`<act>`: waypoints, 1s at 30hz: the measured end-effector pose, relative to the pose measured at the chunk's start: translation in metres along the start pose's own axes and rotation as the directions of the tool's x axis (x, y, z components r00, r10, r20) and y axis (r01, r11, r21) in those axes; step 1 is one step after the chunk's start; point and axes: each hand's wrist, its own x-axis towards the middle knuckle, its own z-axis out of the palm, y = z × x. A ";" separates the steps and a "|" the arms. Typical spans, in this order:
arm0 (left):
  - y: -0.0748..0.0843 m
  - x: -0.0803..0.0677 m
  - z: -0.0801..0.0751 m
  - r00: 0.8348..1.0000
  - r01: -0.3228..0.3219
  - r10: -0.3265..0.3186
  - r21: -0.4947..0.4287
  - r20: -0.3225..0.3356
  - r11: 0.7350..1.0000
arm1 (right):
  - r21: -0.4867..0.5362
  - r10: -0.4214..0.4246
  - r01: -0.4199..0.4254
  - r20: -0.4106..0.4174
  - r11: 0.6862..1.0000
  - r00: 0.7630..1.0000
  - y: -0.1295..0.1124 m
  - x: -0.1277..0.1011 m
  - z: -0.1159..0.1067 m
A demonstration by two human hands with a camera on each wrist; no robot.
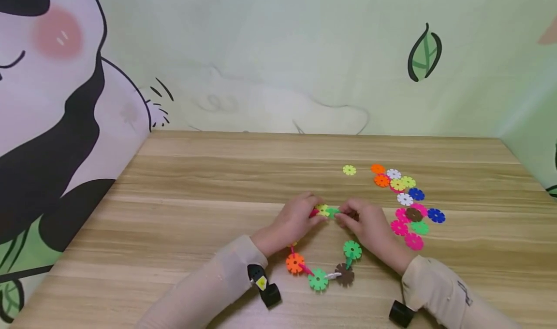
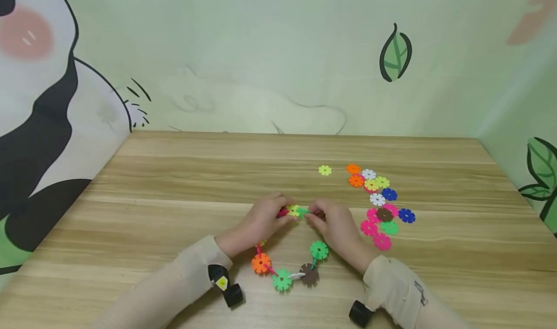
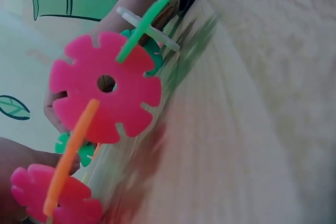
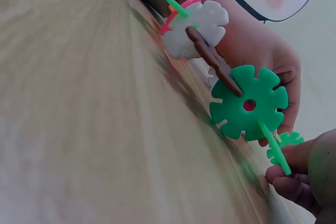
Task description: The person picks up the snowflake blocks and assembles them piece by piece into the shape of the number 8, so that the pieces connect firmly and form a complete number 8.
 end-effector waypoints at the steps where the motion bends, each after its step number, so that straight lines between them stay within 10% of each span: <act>1: 0.000 0.000 0.000 1.000 0.006 -0.006 -0.004 0.001 1.000 | 0.007 0.007 -0.008 0.005 1.000 1.000 0.000 0.000 0.000; 22: -0.011 0.010 -0.016 0.993 0.070 -0.064 -0.058 0.095 0.996 | -0.007 -0.027 0.028 0.127 1.000 0.992 0.008 0.022 -0.006; 30: -0.008 0.009 -0.016 0.998 -0.056 0.055 0.028 0.029 0.998 | -0.005 -0.069 0.070 0.146 0.998 0.987 0.005 0.023 -0.007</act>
